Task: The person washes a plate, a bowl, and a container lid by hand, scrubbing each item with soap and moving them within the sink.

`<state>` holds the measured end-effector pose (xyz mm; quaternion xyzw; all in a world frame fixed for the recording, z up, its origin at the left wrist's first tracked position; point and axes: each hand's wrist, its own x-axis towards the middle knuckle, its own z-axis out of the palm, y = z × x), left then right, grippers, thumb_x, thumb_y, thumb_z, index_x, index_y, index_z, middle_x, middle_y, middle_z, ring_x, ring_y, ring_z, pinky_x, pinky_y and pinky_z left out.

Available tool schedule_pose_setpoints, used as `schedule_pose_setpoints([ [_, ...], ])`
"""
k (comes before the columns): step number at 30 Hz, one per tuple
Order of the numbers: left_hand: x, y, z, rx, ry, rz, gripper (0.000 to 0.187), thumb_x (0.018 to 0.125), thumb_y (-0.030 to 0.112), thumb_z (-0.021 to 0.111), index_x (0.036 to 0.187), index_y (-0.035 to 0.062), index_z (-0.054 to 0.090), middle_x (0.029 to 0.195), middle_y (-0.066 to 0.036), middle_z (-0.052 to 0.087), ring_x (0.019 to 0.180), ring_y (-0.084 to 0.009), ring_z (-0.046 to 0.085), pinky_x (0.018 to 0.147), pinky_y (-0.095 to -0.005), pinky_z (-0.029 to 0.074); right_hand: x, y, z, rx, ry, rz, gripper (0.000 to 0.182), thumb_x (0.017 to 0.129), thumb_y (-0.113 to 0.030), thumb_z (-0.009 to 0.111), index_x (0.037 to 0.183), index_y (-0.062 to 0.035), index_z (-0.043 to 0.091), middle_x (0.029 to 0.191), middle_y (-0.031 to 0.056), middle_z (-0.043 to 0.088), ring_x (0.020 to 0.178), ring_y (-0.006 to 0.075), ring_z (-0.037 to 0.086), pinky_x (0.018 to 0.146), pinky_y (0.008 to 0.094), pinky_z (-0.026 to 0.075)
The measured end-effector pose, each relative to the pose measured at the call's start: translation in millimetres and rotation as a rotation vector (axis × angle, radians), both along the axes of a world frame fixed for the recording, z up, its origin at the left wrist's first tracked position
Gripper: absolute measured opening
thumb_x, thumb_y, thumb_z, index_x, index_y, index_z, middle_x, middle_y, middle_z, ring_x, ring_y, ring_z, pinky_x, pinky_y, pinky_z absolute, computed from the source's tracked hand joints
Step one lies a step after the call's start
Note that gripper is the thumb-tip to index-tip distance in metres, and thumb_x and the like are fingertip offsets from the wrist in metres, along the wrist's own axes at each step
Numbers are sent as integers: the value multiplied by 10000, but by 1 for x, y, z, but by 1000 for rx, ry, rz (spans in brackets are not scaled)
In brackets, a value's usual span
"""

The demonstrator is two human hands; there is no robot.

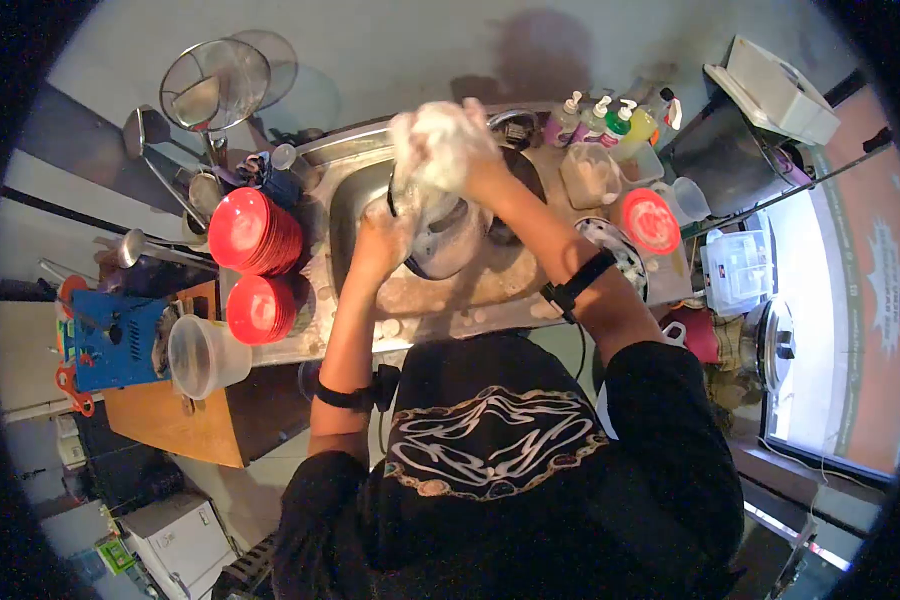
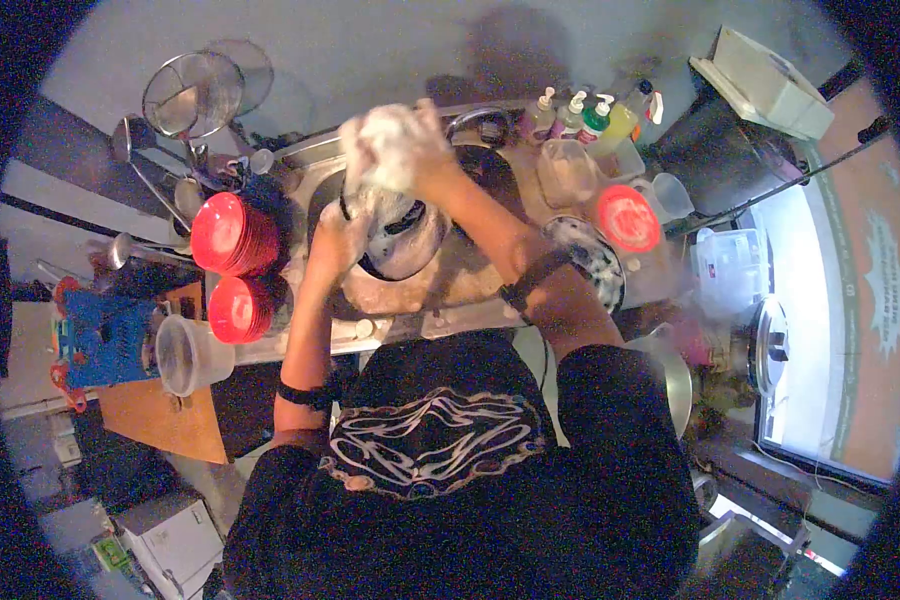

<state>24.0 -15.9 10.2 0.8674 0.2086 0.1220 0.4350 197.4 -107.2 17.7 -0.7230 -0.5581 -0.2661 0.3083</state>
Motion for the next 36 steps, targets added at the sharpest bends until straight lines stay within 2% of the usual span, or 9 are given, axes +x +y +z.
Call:
schedule_pose_setpoints([
  [6,3,0,7,365,-393,-24,272,912,148,609,1141,6,644,868,-221,694,735,-354,666,698,-421,518,9,-1,34,84,-368,172,377,773,-445,666,1080,-227,682,1152,3,639,1087,221,618,1012,564,402],
  [12,10,-2,9,49,-476,491,301,965,228,595,1007,-60,673,828,-180,704,702,-230,652,656,-370,503,42,4,-3,86,1422,376,310,860,-295,734,1059,-63,680,938,37,689,811,185,648,750,332,530],
  [18,32,27,-44,-51,-223,786,484,1029,383,394,1166,-5,648,938,-267,686,861,-428,653,763,-471,495,-21,13,-38,508,1924,499,197,908,-173,664,1075,-68,663,913,9,657,754,105,612,647,249,498],
  [20,61,83,-164,-36,-622,685,418,1024,369,445,1239,56,620,995,-204,696,848,-363,661,757,-429,513,-25,0,-38,423,1839,560,236,911,-185,653,1098,-42,655,916,17,659,735,103,607,617,241,480],
  [23,52,-15,-10,-950,-629,617,491,991,367,539,1294,-20,540,1141,-114,624,928,-206,612,805,-382,540,-13,-17,-26,374,1739,501,201,887,-177,669,1016,-23,672,888,33,670,689,86,579,543,249,443],
  [26,46,9,-19,-821,-476,512,483,984,351,556,1283,-29,547,1205,-102,601,997,-220,616,846,-367,537,30,-40,1,-74,1712,429,264,857,-173,710,1044,10,672,840,27,664,627,70,538,481,255,414],
  [29,21,30,33,-514,-573,370,453,950,310,632,1236,-39,592,1144,-107,645,958,-190,629,836,-333,518,75,-34,21,-109,285,485,273,837,-113,752,1075,-16,660,805,-9,638,643,74,530,568,246,471],
  [32,31,80,6,27,-589,526,381,975,267,597,1197,-42,619,982,-90,693,855,-181,646,829,-341,504,41,-33,41,377,1478,509,260,867,-79,702,1114,-36,631,842,-10,637,728,102,610,666,260,522],
  [36,69,7,43,-655,-852,700,386,1017,308,531,1215,-18,589,1200,-112,612,1009,-175,592,868,-348,494,-22,-14,58,785,1898,269,166,911,-119,667,1039,-116,562,754,-15,577,559,79,521,415,251,409],
])
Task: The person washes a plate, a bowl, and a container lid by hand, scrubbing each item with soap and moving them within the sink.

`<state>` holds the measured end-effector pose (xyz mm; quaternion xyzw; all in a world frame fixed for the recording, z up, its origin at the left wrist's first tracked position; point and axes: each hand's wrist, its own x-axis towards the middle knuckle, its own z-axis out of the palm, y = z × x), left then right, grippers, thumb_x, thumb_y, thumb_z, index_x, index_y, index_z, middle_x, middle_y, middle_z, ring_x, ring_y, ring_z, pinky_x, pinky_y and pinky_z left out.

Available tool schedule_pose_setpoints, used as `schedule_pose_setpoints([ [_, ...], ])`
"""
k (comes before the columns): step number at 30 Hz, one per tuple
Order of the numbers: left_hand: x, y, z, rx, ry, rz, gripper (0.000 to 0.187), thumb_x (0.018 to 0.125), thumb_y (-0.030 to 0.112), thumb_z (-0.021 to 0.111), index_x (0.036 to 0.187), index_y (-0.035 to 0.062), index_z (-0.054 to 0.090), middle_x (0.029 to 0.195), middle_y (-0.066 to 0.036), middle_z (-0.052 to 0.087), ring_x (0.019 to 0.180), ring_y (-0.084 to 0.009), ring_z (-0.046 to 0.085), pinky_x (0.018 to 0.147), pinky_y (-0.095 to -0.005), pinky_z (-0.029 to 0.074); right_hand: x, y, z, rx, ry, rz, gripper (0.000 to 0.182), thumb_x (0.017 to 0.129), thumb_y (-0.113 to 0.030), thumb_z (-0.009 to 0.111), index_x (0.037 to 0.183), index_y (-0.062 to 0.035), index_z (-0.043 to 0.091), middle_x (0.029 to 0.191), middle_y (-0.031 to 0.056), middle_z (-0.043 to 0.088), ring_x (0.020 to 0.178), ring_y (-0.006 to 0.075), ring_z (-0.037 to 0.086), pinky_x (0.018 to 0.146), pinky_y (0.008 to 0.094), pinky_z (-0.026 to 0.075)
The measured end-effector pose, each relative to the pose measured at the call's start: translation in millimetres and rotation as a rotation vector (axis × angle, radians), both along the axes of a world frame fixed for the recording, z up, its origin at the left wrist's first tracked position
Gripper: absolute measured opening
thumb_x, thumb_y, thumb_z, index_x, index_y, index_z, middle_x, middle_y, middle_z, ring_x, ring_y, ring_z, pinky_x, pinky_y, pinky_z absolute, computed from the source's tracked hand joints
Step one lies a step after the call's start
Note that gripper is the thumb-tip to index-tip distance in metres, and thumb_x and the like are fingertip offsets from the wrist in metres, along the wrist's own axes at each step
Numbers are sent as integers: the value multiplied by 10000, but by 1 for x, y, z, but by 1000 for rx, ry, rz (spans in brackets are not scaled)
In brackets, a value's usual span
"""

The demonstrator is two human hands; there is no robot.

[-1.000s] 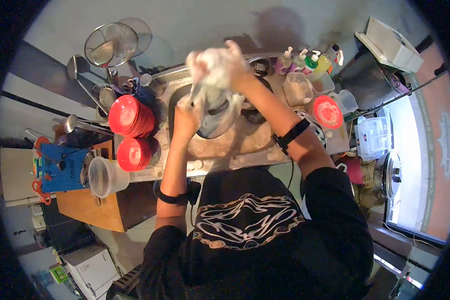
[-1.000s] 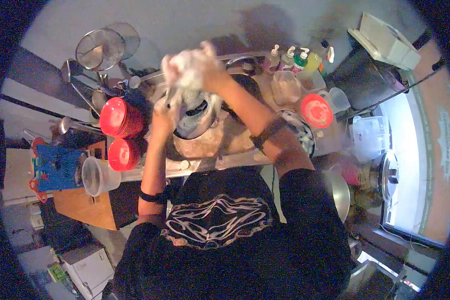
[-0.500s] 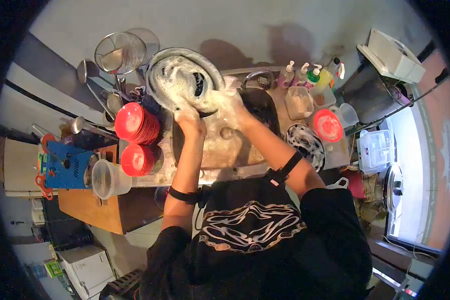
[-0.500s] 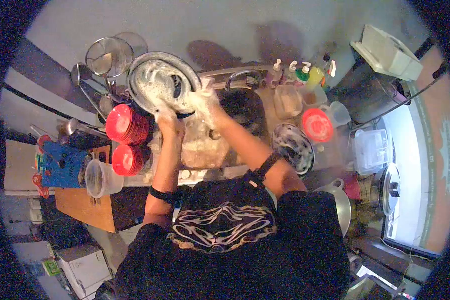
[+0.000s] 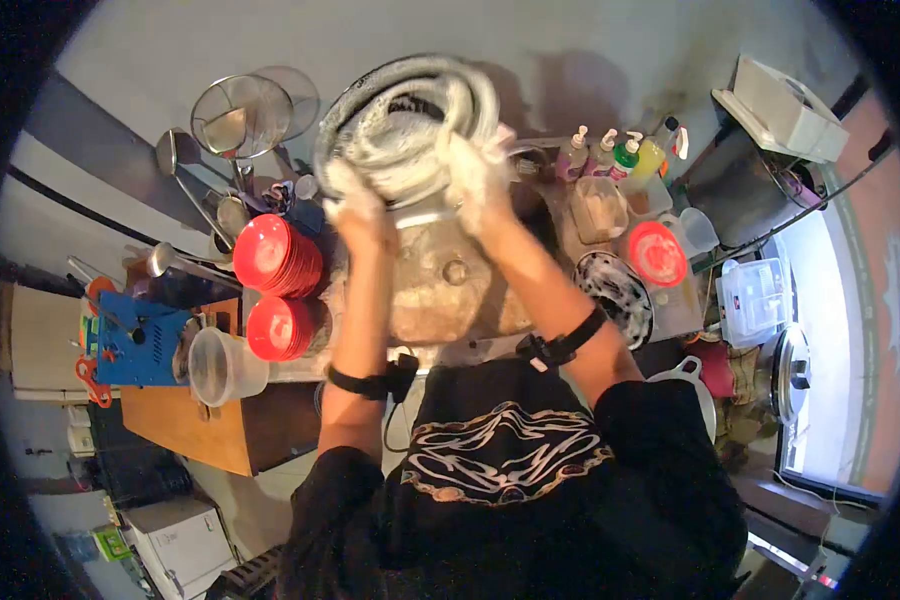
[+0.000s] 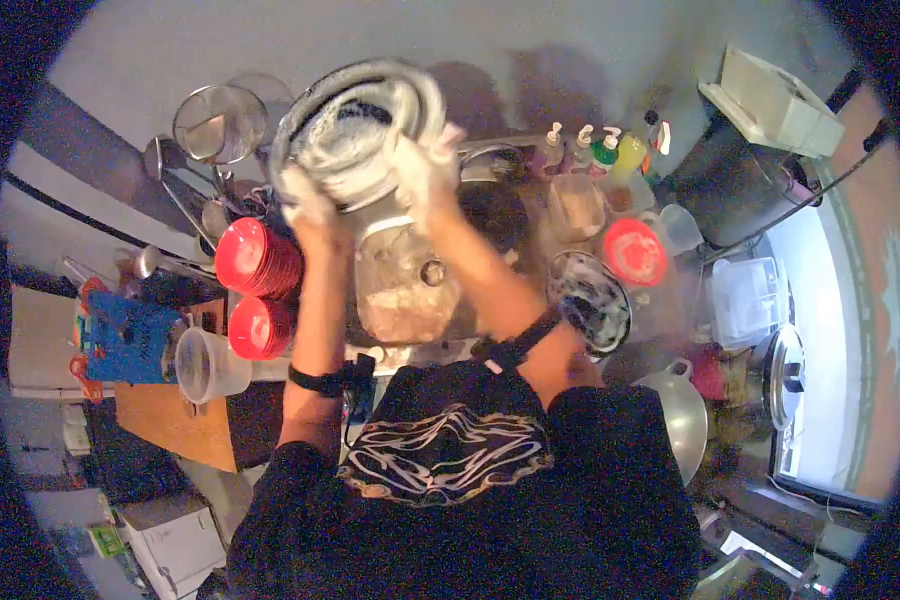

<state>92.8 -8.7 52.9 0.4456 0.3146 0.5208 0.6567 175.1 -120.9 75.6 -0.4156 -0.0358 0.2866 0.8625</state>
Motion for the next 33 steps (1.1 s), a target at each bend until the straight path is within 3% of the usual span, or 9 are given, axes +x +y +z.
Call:
schedule_pose_setpoints([
  [3,24,-10,-61,-13,-109,-327,442,982,314,602,1246,-38,563,1226,-95,588,1021,-145,580,797,-295,510,-2,41,-31,339,-153,-149,266,894,-149,699,1103,-118,537,804,-7,614,599,90,569,474,268,461],
  [5,5,-19,-45,-223,2,-481,422,976,312,602,1308,58,541,1196,-52,621,1047,-219,624,877,-389,523,24,11,-24,84,-317,135,161,880,-125,703,1002,-74,611,813,2,634,610,87,581,490,269,468],
  [8,-22,-8,3,-75,66,-358,423,939,293,660,1184,-48,605,1099,-116,645,936,-184,625,806,-313,513,50,-31,5,-388,-585,465,115,871,-148,713,905,-50,663,698,6,614,498,69,514,402,237,368],
  [13,-10,16,4,48,-70,-225,453,980,309,591,1282,-24,533,1196,-91,616,1051,-189,592,927,-337,472,28,-10,-1,-386,-836,-89,259,874,-71,678,1118,3,634,1046,91,656,916,147,632,807,282,520],
  [17,-3,-19,13,-91,-128,-142,599,1004,449,520,1391,-1,435,1383,-89,509,1209,-206,531,1036,-375,434,15,9,-34,357,-293,-49,388,887,45,564,1266,-27,515,1227,111,597,976,154,625,815,236,517],
  [20,7,-18,-38,-139,-300,-460,564,1033,465,435,1409,44,428,1402,-63,487,1257,-205,483,1080,-405,393,11,-6,-38,435,-287,87,353,915,53,515,1260,-16,513,1170,108,603,971,164,629,801,249,533],
  [26,-1,-31,-60,-384,151,-683,588,1008,490,474,1384,38,445,1321,-84,546,1105,-225,588,821,-415,571,56,-25,-40,122,-269,167,235,914,9,563,1146,-19,587,1012,87,639,840,162,646,701,276,554],
  [30,-7,17,-55,-26,-71,-598,557,969,381,605,1338,-21,497,1232,-129,605,1034,-236,627,847,-393,551,89,-48,-37,16,-423,294,244,872,2,641,1111,-45,621,919,41,652,725,149,652,593,284,562],
  [33,-16,17,-22,178,293,-386,528,981,383,583,1304,-30,514,1159,-142,619,996,-217,646,827,-349,548,70,-56,5,84,-300,192,245,861,-47,693,1099,-33,638,904,8,648,750,98,619,641,270,522],
])
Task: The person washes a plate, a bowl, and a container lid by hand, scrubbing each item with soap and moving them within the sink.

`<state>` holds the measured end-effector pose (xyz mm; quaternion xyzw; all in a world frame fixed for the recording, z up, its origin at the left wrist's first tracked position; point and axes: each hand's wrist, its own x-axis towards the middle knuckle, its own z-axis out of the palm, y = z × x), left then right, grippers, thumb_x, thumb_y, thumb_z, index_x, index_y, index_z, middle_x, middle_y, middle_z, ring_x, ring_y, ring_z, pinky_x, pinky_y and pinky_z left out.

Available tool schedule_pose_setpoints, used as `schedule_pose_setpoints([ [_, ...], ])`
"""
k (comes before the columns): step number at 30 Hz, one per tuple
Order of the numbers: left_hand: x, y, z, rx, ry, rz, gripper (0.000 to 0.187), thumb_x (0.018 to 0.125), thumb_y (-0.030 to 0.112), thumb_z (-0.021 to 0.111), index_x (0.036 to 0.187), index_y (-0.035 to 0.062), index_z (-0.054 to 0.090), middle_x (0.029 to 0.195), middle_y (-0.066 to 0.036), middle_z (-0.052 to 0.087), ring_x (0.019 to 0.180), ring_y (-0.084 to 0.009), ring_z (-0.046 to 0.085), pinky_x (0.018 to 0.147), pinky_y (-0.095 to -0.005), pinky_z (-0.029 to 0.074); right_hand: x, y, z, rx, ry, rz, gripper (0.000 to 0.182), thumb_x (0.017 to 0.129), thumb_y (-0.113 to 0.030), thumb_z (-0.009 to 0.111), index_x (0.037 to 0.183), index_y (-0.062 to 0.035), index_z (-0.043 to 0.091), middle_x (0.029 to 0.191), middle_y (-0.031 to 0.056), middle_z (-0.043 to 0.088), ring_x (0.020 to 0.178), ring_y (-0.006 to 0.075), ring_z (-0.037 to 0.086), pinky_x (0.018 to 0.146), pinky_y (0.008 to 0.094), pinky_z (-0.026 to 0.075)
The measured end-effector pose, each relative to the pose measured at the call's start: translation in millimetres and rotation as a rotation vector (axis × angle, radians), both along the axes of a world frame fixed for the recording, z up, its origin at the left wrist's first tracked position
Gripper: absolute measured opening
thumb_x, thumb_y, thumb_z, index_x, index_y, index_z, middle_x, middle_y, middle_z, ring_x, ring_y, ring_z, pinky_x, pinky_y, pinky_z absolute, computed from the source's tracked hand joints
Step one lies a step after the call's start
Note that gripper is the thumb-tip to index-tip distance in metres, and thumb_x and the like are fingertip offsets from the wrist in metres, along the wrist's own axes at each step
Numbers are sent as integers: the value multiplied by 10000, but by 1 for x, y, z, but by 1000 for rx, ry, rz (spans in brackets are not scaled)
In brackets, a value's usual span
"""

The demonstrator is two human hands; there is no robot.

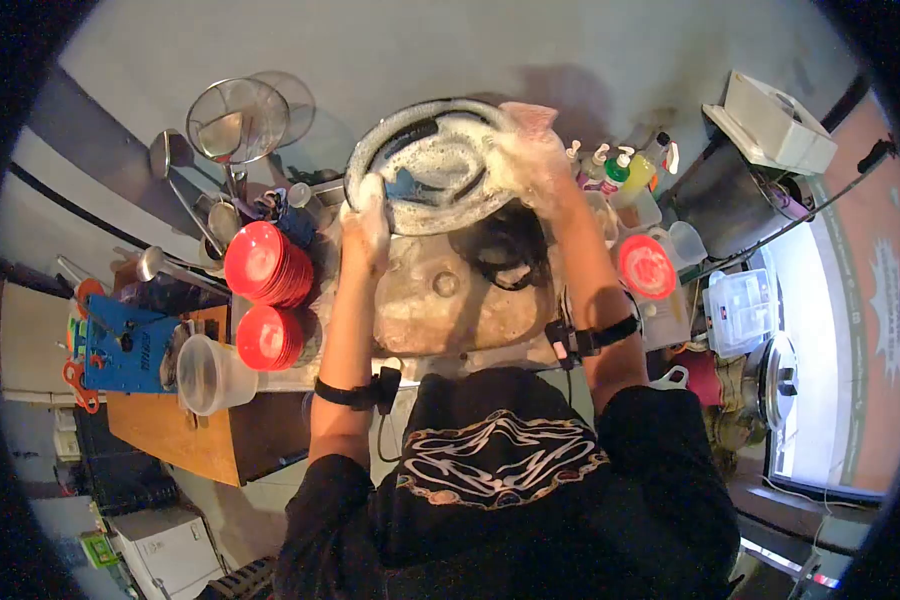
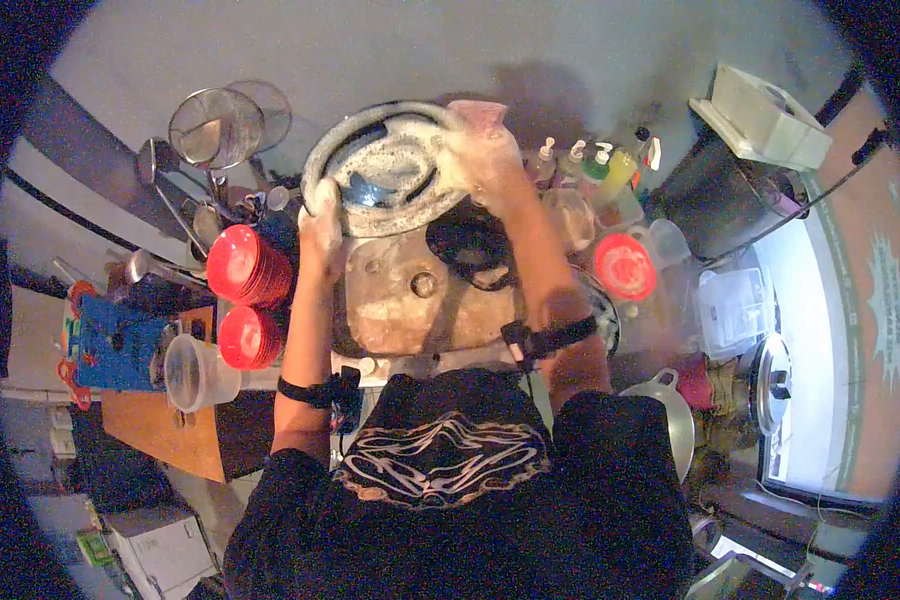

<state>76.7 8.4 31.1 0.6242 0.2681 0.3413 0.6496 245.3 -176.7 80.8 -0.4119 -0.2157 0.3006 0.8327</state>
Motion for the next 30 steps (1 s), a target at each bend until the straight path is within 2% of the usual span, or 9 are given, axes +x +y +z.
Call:
schedule_pose_setpoints([
  [3,19,-22,-6,-154,10,76,521,1012,408,511,1297,-29,516,1152,-130,623,996,-208,644,825,-330,544,-37,21,5,-239,-327,-476,206,896,-31,640,1099,-63,621,904,27,638,711,112,613,584,242,506],
  [5,32,-49,-30,-246,-190,-18,428,1035,366,477,1259,10,557,1135,-84,629,979,-195,637,780,-345,544,-58,54,-14,63,152,-479,188,918,-23,611,1093,-85,582,858,-2,591,691,105,582,584,231,477],
  [10,13,-45,-8,-493,-100,-141,411,951,308,641,1223,4,590,1137,-96,649,935,-215,650,773,-365,553,-25,26,-37,71,36,174,202,906,-6,631,1090,-73,582,891,14,601,735,109,598,596,253,496],
  [15,-1,-12,2,-264,-16,-75,327,981,265,573,1163,-5,607,1117,-128,648,948,-244,621,816,-389,520,-22,12,-16,-420,-619,108,209,904,-140,665,1084,-64,593,919,43,644,831,194,628,783,353,512],
  [17,-4,-10,10,352,434,-205,447,991,355,509,1193,-34,596,1145,-164,645,985,-279,608,847,-388,490,-36,29,-14,-789,-1140,-717,313,870,-241,675,1127,-78,603,979,65,664,846,283,642,821,408,513],
  [19,-3,-33,7,200,336,-117,567,985,441,458,1200,-72,569,1118,-179,643,1002,-298,596,840,-401,472,-41,35,-18,-892,-1087,-547,431,834,-314,651,1205,-99,602,1179,102,620,1052,366,587,932,520,455],
  [21,1,-43,5,204,227,5,529,1021,419,445,1175,-66,588,1032,-81,626,903,-208,567,844,-333,466,-52,53,-45,-818,-1493,-864,499,815,-321,635,1267,-115,587,1351,125,512,1226,388,464,1006,643,336],
  [25,-2,-27,5,-277,-94,-39,527,1031,443,414,1214,-20,587,1193,-132,625,1073,-264,605,919,-387,493,-86,50,-54,-641,-1664,-396,559,819,-365,620,1308,-101,565,1498,143,387,1369,477,306,1109,710,82],
  [30,-16,-18,20,-310,-435,-185,485,1046,362,410,1310,-28,526,1292,-134,581,1131,-242,588,999,-390,461,-58,39,-72,-891,-1597,-303,544,919,-422,502,1337,-74,514,1494,208,371,1396,531,248,1097,700,166],
])
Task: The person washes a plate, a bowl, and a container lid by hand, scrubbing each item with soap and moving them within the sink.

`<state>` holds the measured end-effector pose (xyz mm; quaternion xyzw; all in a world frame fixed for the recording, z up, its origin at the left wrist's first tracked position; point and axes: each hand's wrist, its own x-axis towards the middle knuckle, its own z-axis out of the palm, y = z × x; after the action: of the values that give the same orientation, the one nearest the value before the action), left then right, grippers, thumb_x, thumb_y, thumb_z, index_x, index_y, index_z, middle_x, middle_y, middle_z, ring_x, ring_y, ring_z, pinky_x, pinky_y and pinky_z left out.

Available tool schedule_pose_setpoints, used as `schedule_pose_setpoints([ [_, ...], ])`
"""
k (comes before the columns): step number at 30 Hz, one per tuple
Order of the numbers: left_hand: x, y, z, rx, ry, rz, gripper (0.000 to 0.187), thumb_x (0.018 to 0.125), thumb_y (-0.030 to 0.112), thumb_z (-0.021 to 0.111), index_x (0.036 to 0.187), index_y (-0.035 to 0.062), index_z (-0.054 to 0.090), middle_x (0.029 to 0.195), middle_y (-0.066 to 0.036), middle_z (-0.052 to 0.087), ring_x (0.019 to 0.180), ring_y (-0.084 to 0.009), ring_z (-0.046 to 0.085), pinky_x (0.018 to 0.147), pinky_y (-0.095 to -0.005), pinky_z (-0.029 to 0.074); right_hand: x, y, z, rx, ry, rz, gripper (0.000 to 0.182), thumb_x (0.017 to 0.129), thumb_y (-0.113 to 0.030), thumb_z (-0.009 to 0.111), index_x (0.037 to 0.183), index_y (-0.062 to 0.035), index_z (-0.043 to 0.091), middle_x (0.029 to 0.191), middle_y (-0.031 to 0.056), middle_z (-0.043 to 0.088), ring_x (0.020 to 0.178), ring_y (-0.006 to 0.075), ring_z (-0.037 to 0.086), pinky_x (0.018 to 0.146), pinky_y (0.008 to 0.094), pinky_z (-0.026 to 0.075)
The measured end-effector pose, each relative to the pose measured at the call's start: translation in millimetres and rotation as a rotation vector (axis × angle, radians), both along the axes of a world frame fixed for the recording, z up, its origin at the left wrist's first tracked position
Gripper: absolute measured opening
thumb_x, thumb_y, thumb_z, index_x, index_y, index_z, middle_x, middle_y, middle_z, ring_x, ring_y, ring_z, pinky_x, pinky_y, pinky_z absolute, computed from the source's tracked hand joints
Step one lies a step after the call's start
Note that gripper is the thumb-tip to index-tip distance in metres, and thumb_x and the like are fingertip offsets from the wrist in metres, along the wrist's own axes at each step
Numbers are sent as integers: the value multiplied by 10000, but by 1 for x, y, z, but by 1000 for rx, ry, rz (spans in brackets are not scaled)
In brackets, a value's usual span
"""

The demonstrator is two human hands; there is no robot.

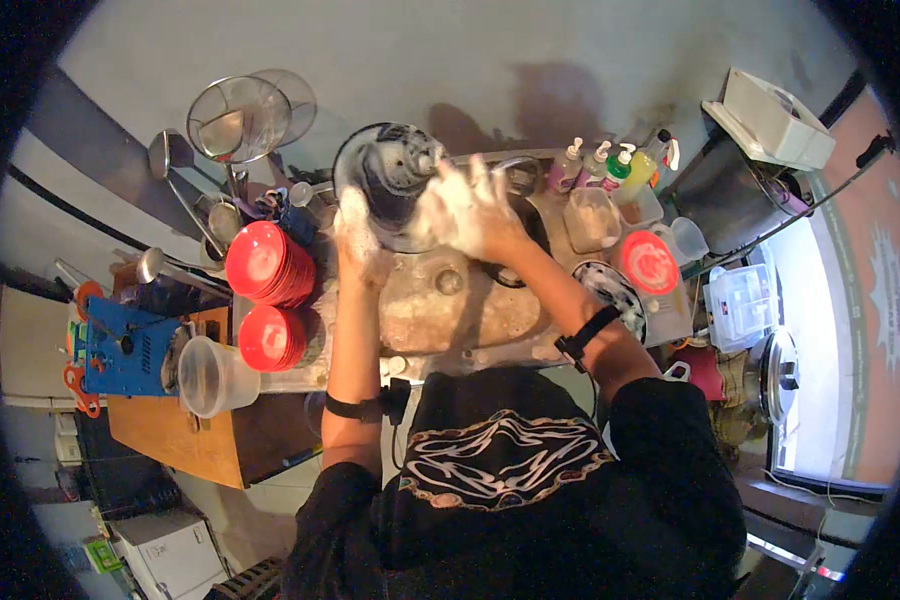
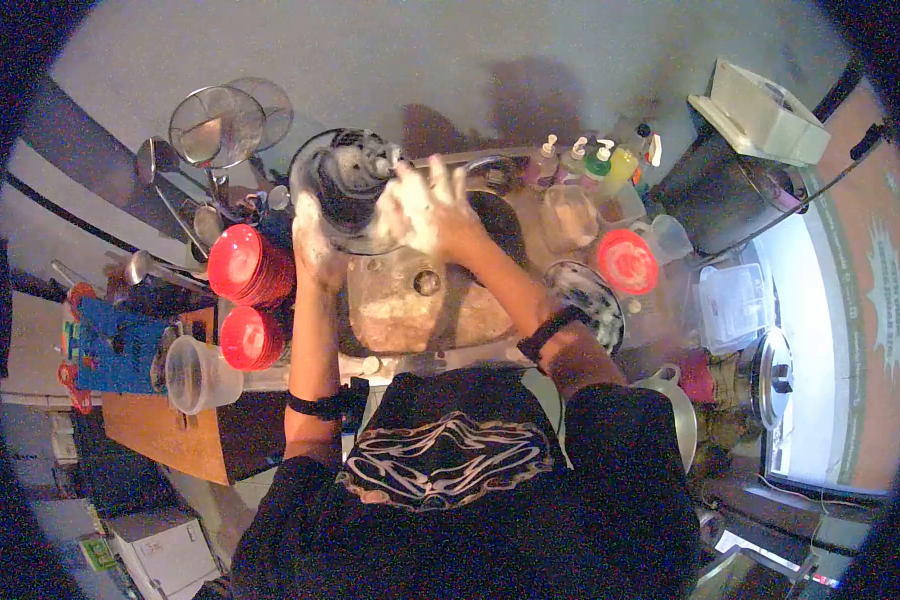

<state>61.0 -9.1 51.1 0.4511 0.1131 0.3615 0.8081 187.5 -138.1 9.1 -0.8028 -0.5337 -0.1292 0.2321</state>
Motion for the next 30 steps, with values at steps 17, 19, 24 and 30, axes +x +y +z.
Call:
schedule_pose_setpoints([
  [17,8,-25,-34,545,507,46,475,1028,229,434,1371,-100,428,1336,-273,515,1245,-380,500,1063,-391,374,16,46,29,523,27,185,512,874,-287,587,1322,-56,497,1464,182,396,1374,399,328,1062,676,267],
  [19,-1,-20,-34,977,613,128,435,1014,168,421,1369,-82,441,1331,-292,510,1229,-412,499,1050,-413,386,26,39,48,449,-185,239,364,859,-264,597,1192,-119,578,1338,111,536,1306,316,443,1060,643,286],
  [24,-8,-15,-17,1128,601,218,360,962,108,465,1286,-19,555,1188,-281,602,1081,-460,567,956,-449,448,20,35,88,478,-163,-6,368,759,-313,674,1101,-182,640,1001,29,645,1010,282,612,1023,565,352],
  [30,-2,-30,31,469,651,463,737,883,474,656,1211,-174,534,1190,-298,601,1120,-333,585,980,-375,436,57,12,95,548,225,142,430,741,-175,774,1143,-108,635,1031,76,662,997,240,639,893,355,497],
])
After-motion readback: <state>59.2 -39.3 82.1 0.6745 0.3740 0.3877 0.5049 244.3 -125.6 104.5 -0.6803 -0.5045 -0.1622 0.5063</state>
